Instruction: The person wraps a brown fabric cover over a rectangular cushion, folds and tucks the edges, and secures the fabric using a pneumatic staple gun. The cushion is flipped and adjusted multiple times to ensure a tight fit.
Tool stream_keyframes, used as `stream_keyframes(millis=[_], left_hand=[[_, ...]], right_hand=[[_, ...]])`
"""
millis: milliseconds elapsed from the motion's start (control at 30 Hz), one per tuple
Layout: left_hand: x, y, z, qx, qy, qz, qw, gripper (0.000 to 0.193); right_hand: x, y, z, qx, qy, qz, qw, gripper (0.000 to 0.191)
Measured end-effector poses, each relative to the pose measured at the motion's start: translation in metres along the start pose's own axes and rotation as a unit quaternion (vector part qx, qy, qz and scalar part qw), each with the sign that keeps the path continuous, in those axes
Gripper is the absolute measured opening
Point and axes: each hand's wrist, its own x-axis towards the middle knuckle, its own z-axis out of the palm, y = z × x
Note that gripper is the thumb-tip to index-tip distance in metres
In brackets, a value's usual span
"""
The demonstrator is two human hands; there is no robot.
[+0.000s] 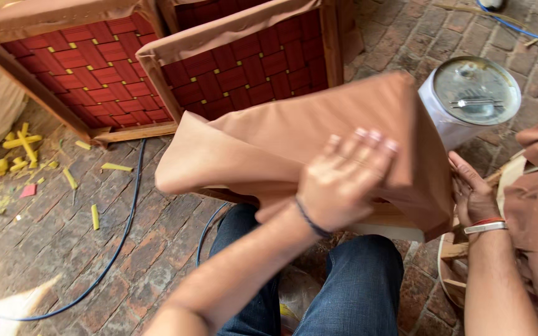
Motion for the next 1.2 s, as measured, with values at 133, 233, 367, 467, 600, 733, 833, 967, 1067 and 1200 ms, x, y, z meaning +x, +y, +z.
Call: stream_keyframes(millis=[133,233,367,467,600,733,833,967,1067,1200], left_hand=[[-0.012,0.015,0.069,0.010,-0.053,0.007,0.999,0.066],[-0.020,0.017,0.097,-0.065,-0.163,0.009,0.984,0.074],[0.001,-0.037,0.074,-0.233,-0.373,0.061,0.896,0.080],[0.012,-0.146,0.027,-0.020,-0.292,-0.075,0.953,0.085],[-0.052,-0.255,0.000,0.166,-0.379,-0.467,0.781,0.092],[-0.145,-0.248,0.041,-0.233,-0.089,-0.480,0.841,0.093],[-0.182,-0.219,0.054,-0.272,-0.023,-0.549,0.790,0.089],[-0.202,-0.183,0.052,-0.254,0.031,-0.548,0.796,0.082],[-0.207,-0.174,0.053,-0.195,0.037,-0.486,0.851,0.076],[-0.211,-0.180,0.042,-0.185,-0.022,-0.456,0.870,0.061]], right_hand=[[-0.033,-0.047,0.067,-0.081,-0.133,-0.126,0.980,0.087],[-0.037,-0.070,0.081,-0.179,-0.126,-0.175,0.960,0.083],[-0.017,-0.065,0.039,-0.222,-0.035,-0.055,0.973,0.086],[0.005,-0.047,-0.017,-0.277,-0.060,-0.116,0.952,0.076],[0.019,-0.015,-0.075,-0.274,-0.004,-0.077,0.959,0.075],[0.028,0.006,-0.100,-0.266,0.043,-0.067,0.961,0.074],[0.048,0.002,-0.097,-0.411,0.075,-0.056,0.907,0.064],[0.075,-0.001,-0.049,-0.565,0.076,-0.135,0.810,0.053],[0.051,0.023,0.047,-0.729,0.017,-0.127,0.672,0.087],[-0.032,0.069,0.192,-0.723,-0.158,-0.190,0.646,0.096]])
